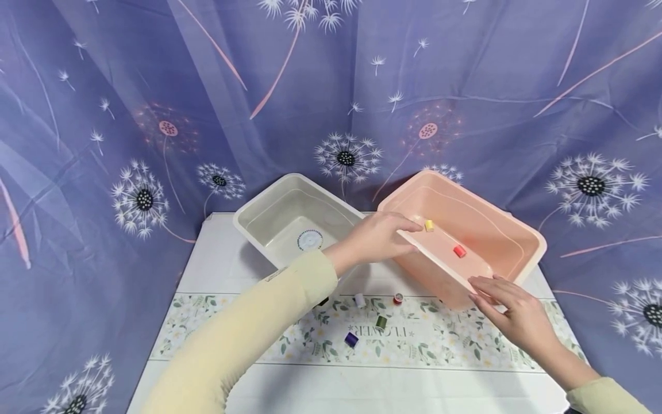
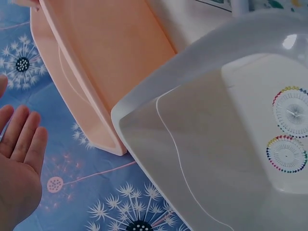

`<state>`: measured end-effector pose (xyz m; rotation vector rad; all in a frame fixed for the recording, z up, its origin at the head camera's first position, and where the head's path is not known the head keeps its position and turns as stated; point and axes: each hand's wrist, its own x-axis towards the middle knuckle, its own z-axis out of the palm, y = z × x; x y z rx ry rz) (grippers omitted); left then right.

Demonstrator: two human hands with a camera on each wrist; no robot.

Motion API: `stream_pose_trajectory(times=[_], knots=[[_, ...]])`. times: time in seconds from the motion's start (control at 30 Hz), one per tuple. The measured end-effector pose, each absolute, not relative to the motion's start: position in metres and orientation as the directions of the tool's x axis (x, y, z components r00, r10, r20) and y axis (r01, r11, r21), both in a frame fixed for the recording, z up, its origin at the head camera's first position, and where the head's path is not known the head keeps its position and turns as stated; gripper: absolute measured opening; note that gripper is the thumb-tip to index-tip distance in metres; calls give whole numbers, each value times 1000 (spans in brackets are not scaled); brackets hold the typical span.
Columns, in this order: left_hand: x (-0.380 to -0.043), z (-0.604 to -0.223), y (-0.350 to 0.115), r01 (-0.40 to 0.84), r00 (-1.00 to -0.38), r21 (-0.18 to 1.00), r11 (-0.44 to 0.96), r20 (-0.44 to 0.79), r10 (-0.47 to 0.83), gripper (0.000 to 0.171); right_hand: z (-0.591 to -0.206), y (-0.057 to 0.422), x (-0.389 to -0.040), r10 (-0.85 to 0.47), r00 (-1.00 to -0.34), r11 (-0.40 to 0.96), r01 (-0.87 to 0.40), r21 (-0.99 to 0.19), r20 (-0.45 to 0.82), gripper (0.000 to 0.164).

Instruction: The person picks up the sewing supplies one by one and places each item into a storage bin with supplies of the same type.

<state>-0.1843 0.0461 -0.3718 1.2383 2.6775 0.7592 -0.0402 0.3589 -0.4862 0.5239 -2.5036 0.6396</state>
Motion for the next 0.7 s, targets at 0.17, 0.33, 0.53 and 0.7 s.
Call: stream_pose_trajectory(times=[0.17,0.33,0.53,0.7], knots=[[-179,-371,37,703,-646,470,534,108,755,46,-479,362,-45,-260,-809,820,-473,-322,526,48],[-174,-371,28,717,-634,460,524,117,765,45,-465,373,-52,-269,-836,856,-435,-280,478,51],[-169,-372,18,724,-631,450,523,126,765,46,-453,394,-65,-229,-878,891,-364,-272,421,49],[-164,-373,12,720,-626,466,514,117,771,46,-452,411,-75,-237,-886,905,-351,-242,399,51]])
